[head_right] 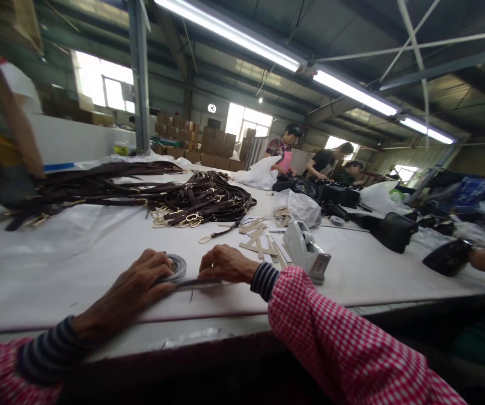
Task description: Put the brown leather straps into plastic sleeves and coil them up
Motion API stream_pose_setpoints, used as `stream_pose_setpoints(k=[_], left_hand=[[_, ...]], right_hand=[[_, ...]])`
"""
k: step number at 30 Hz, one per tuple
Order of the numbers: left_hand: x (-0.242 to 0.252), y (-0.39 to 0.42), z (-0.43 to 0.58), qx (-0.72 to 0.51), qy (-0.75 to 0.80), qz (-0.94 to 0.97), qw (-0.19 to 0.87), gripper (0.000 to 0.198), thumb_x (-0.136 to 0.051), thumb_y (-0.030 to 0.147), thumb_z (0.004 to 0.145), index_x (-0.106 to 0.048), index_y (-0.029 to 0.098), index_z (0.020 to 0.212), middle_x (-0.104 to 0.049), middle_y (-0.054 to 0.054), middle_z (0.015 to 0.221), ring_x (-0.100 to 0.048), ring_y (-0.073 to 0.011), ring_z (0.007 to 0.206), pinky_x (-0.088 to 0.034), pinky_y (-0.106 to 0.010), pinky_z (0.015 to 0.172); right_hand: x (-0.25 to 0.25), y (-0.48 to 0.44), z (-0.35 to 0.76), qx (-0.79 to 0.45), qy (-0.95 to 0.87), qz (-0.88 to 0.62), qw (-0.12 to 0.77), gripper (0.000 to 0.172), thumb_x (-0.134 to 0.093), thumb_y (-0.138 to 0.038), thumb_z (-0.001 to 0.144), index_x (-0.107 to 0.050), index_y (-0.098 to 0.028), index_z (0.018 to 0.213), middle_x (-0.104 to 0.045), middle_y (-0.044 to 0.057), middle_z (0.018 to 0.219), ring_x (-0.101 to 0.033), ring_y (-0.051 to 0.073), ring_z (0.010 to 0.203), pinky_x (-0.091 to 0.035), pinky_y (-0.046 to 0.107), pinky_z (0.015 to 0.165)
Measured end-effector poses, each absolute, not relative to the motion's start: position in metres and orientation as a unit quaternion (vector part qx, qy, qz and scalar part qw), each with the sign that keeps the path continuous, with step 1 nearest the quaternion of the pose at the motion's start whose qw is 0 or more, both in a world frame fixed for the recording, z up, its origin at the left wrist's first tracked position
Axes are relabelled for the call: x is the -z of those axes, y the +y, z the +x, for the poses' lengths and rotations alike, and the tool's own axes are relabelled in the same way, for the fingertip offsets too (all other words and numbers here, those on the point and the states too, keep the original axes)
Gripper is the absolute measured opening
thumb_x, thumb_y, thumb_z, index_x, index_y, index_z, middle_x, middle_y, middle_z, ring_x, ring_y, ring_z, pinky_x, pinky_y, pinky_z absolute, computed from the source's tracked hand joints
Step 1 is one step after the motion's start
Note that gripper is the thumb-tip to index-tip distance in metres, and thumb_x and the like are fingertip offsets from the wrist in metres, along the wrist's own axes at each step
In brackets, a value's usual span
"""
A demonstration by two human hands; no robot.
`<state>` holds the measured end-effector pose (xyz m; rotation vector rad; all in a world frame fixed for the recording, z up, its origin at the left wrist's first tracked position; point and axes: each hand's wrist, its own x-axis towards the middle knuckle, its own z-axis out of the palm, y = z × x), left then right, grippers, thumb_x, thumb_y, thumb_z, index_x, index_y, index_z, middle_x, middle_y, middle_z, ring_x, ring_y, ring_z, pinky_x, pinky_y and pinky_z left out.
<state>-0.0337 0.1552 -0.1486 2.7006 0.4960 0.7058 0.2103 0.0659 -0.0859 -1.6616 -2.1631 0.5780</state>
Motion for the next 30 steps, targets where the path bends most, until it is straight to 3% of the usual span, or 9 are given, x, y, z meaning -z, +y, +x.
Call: stream_pose_setpoints(k=[8,15,20,25,30], left_hand=[[0.147,0.161,-0.033,-0.251,0.177,0.926,0.22,0.022,-0.057,0.038,0.096,-0.062,0.022,0.082,-0.061,-0.002,0.102,-0.048,-0.0259,0.104,-0.041,-0.039,0.092],[0.152,0.163,-0.033,-0.253,0.17,0.926,0.221,0.012,-0.059,0.034,0.094,-0.065,0.024,0.097,-0.064,-0.003,0.114,-0.049,-0.0273,0.112,-0.04,-0.041,0.098],[0.153,0.164,-0.033,-0.252,0.165,0.928,0.218,0.014,-0.056,0.036,0.096,-0.064,0.024,0.095,-0.065,-0.004,0.113,-0.049,-0.0274,0.11,-0.041,-0.041,0.096],[0.152,0.164,-0.032,-0.253,0.171,0.928,0.214,0.015,-0.054,0.034,0.096,-0.061,0.022,0.09,-0.065,-0.004,0.11,-0.05,-0.0264,0.108,-0.041,-0.04,0.096],[0.149,0.161,-0.032,-0.248,0.184,0.925,0.223,0.011,-0.054,0.029,0.096,-0.059,0.022,0.09,-0.064,-0.004,0.112,-0.05,-0.0258,0.109,-0.041,-0.04,0.096]], right_hand=[[0.133,0.049,0.165,-0.05,-0.713,-0.642,0.278,0.01,-0.074,-0.015,0.089,-0.068,-0.017,0.081,-0.069,0.001,0.087,-0.057,0.017,0.088,-0.039,0.027,0.078],[0.153,0.07,0.134,0.045,-0.708,-0.651,0.271,0.011,-0.068,-0.017,0.09,-0.059,-0.021,0.085,-0.065,0.002,0.092,-0.054,0.02,0.093,-0.04,0.029,0.073],[0.143,0.064,0.14,0.019,-0.723,-0.643,0.252,0.005,-0.067,-0.024,0.095,-0.063,-0.021,0.094,-0.066,0.002,0.099,-0.055,0.02,0.096,-0.042,0.029,0.077],[0.127,0.034,0.167,0.03,-0.712,-0.641,0.286,0.027,-0.074,-0.032,0.092,-0.066,-0.021,0.116,-0.068,0.005,0.11,-0.055,0.023,0.103,-0.042,0.035,0.088],[0.137,0.03,0.185,-0.055,-0.702,-0.656,0.271,0.004,-0.075,-0.016,0.09,-0.074,-0.02,0.091,-0.069,0.001,0.091,-0.058,0.019,0.091,-0.04,0.03,0.079]])
